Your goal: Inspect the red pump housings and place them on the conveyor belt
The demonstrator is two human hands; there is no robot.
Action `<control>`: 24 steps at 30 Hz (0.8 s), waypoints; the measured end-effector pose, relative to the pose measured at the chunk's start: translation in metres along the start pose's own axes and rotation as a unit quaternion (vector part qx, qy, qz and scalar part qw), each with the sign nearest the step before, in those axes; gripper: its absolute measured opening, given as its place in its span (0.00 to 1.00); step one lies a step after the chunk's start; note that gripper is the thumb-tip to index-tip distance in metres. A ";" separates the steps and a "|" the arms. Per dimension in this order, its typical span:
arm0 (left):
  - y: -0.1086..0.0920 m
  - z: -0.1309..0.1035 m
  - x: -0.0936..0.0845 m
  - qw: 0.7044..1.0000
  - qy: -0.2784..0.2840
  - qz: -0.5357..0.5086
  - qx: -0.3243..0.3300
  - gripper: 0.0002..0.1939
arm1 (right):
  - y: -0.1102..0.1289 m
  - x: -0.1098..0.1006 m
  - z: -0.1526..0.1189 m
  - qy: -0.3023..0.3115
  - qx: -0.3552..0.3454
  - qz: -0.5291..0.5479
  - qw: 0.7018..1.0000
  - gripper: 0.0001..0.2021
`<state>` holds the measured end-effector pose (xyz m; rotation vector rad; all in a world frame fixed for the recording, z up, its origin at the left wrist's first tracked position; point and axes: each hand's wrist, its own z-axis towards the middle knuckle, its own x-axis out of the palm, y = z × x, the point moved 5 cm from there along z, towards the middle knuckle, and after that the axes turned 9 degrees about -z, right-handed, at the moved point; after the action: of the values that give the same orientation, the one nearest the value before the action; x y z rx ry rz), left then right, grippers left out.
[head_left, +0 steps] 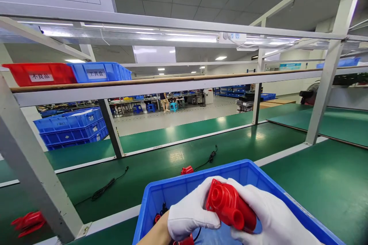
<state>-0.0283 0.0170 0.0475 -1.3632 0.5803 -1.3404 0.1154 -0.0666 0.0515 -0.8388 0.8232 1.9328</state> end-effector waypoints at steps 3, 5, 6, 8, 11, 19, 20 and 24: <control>-0.003 0.001 0.003 0.996 -0.027 0.080 0.036 0.34 | -0.003 -0.003 0.002 0.015 -0.012 0.027 0.999 0.38; -0.007 0.002 0.005 0.978 -0.051 0.158 0.123 0.31 | -0.009 -0.006 0.003 0.019 -0.008 0.054 0.998 0.38; -0.009 0.001 0.006 0.959 -0.071 0.206 0.180 0.29 | -0.013 -0.009 0.003 0.015 0.002 0.069 0.997 0.37; -0.014 -0.003 0.007 0.893 -0.119 0.325 0.287 0.28 | -0.019 -0.015 0.003 0.010 0.041 0.097 0.994 0.36; -0.020 -0.014 0.013 0.747 -0.169 0.509 0.393 0.30 | -0.018 -0.016 0.002 0.072 0.111 0.128 0.983 0.39; -0.021 -0.035 0.036 0.556 -0.167 0.680 0.447 0.34 | 0.003 -0.005 -0.005 0.157 0.132 0.152 0.967 0.24; -0.020 -0.035 0.035 0.565 -0.177 0.677 0.438 0.33 | 0.004 -0.006 -0.003 0.154 0.108 0.160 0.969 0.24; -0.013 -0.026 0.009 0.656 -0.273 0.626 0.320 0.39 | 0.004 -0.011 0.003 0.148 0.011 0.175 0.973 0.24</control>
<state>-0.0542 0.0037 0.0568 -0.4144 0.3871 0.0952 0.1155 -0.0709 0.0627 -1.0387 1.2377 2.1250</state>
